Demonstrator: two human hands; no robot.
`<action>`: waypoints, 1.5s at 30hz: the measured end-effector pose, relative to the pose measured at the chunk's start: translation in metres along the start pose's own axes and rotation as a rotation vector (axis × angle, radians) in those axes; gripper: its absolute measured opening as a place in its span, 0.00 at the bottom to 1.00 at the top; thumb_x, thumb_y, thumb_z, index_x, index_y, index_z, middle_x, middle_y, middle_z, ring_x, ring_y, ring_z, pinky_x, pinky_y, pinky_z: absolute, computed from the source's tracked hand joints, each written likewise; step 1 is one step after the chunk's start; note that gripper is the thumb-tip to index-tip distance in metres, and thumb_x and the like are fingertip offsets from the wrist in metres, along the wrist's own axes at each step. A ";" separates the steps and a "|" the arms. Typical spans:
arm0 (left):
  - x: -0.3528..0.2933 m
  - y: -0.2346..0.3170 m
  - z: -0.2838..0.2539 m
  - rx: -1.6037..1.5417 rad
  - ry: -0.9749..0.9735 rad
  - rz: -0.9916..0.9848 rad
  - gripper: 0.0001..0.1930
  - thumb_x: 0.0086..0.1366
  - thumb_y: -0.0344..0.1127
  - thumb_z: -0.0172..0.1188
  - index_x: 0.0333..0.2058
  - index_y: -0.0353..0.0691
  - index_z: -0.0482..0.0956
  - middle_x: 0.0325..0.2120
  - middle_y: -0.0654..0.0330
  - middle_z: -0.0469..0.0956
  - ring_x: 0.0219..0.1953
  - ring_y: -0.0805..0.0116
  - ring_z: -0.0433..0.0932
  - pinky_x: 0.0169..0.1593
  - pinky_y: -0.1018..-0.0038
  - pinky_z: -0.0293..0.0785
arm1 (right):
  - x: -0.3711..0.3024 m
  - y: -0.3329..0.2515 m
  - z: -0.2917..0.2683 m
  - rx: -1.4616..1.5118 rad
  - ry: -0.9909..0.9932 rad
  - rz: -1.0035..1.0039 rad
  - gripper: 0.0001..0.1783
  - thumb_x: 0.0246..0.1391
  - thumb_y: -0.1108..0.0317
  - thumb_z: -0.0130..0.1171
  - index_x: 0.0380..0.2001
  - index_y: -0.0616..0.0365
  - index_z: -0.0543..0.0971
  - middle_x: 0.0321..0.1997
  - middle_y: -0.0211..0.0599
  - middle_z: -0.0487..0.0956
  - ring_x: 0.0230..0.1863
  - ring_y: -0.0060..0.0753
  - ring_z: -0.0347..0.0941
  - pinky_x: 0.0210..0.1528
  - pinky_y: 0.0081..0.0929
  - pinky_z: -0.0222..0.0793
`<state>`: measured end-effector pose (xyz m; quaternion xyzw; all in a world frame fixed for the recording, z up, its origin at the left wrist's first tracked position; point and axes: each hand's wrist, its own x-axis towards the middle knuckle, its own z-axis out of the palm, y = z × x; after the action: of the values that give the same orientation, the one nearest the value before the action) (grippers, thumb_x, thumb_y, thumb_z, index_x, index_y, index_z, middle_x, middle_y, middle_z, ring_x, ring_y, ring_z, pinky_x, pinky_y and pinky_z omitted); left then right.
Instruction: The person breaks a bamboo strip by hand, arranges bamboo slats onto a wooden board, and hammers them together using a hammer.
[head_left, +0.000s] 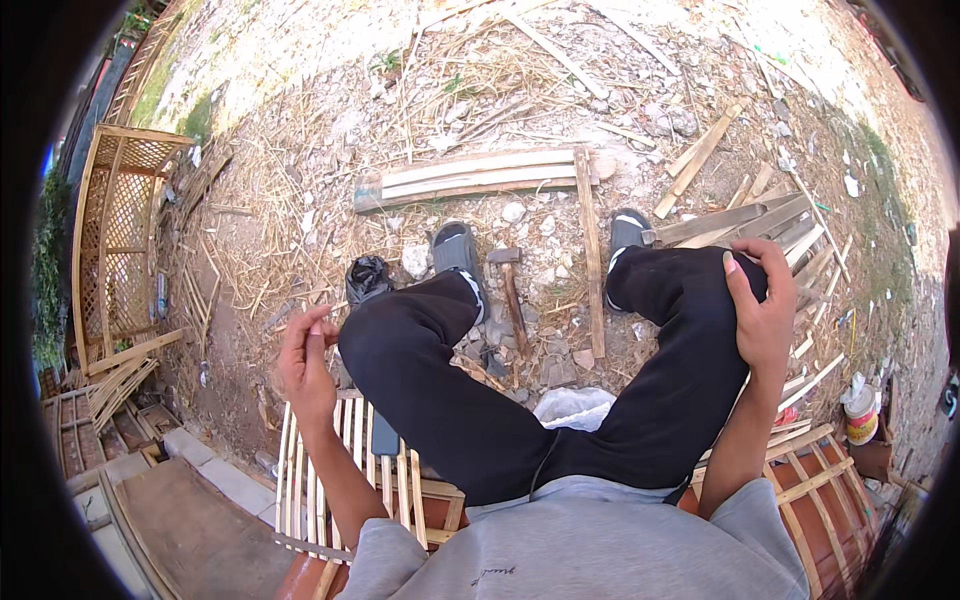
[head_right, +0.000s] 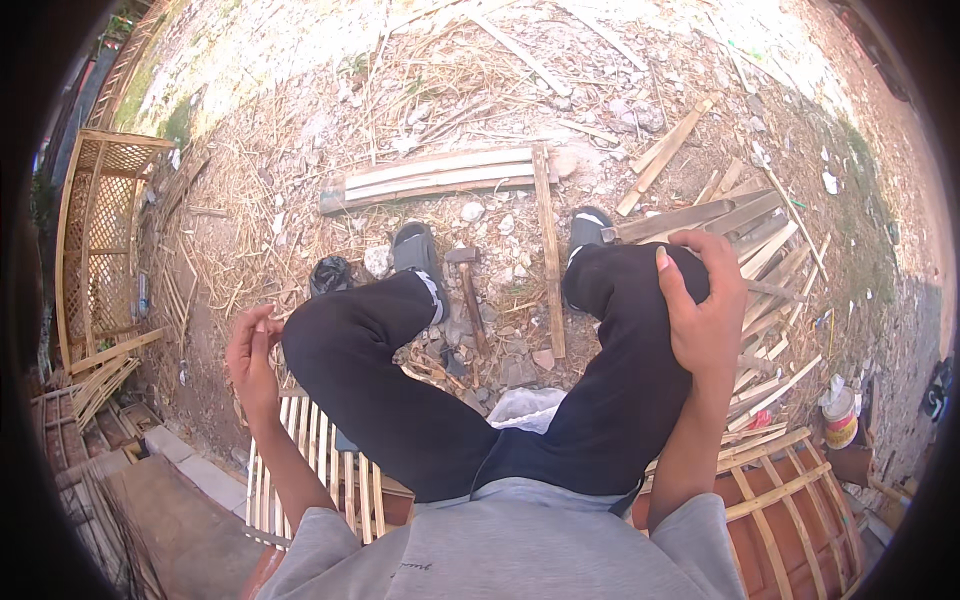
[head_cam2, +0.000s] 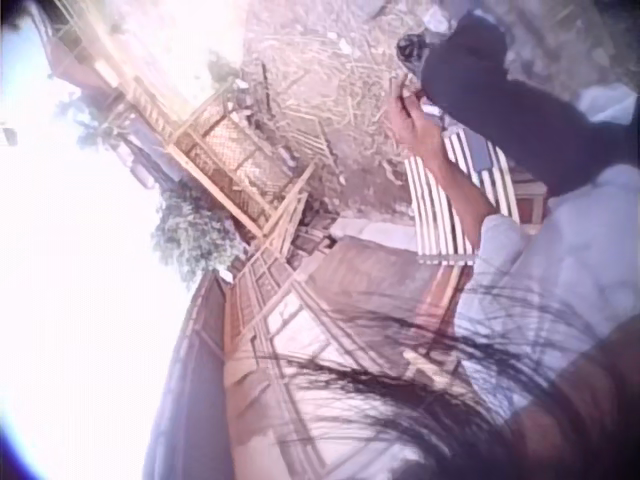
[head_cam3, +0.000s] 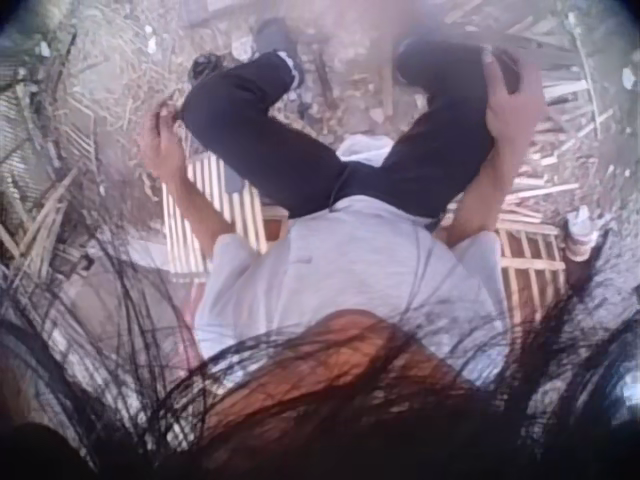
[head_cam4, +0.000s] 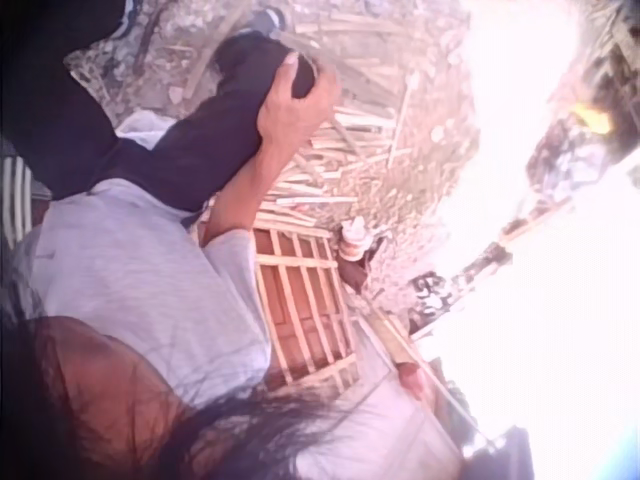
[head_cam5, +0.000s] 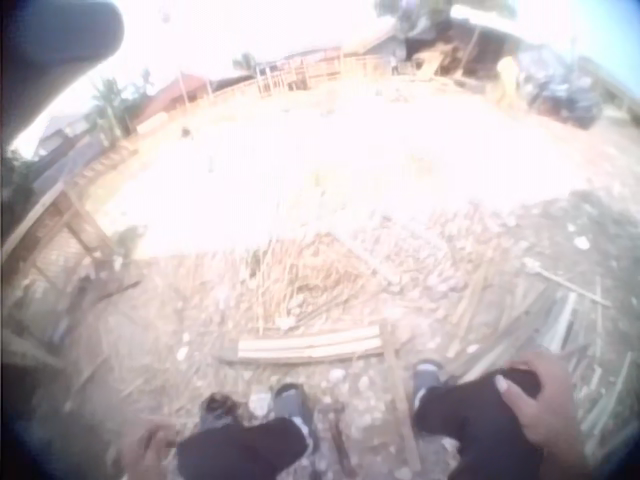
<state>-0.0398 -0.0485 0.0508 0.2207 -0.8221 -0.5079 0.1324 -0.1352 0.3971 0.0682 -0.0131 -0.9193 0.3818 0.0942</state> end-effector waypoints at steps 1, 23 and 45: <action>0.001 0.001 -0.002 -0.003 0.005 0.012 0.10 0.70 0.28 0.47 0.41 0.35 0.79 0.30 0.64 0.74 0.34 0.78 0.73 0.41 0.79 0.72 | 0.002 0.002 -0.002 -0.026 -0.027 0.007 0.12 0.51 0.68 0.60 0.38 0.62 0.77 0.38 0.42 0.77 0.44 0.39 0.73 0.51 0.31 0.65; 0.106 -0.001 0.030 0.992 -0.951 0.112 0.20 0.61 0.45 0.55 0.24 0.29 0.79 0.17 0.47 0.75 0.21 0.58 0.74 0.32 0.61 0.70 | 0.099 0.016 0.023 -0.814 -0.881 -0.059 0.16 0.43 0.68 0.53 0.33 0.67 0.81 0.39 0.56 0.81 0.43 0.51 0.78 0.46 0.42 0.74; 0.087 0.116 0.125 0.428 -0.845 0.463 0.12 0.60 0.32 0.60 0.43 0.38 0.81 0.27 0.51 0.81 0.30 0.63 0.80 0.36 0.67 0.72 | 0.015 -0.005 0.228 0.245 -0.436 0.261 0.16 0.47 0.55 0.59 0.34 0.55 0.80 0.32 0.45 0.80 0.38 0.48 0.78 0.43 0.39 0.71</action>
<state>-0.1969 0.0507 0.0976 -0.1685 -0.9163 -0.3309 -0.1499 -0.1915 0.2356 -0.0839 -0.0372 -0.8555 0.4928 -0.1549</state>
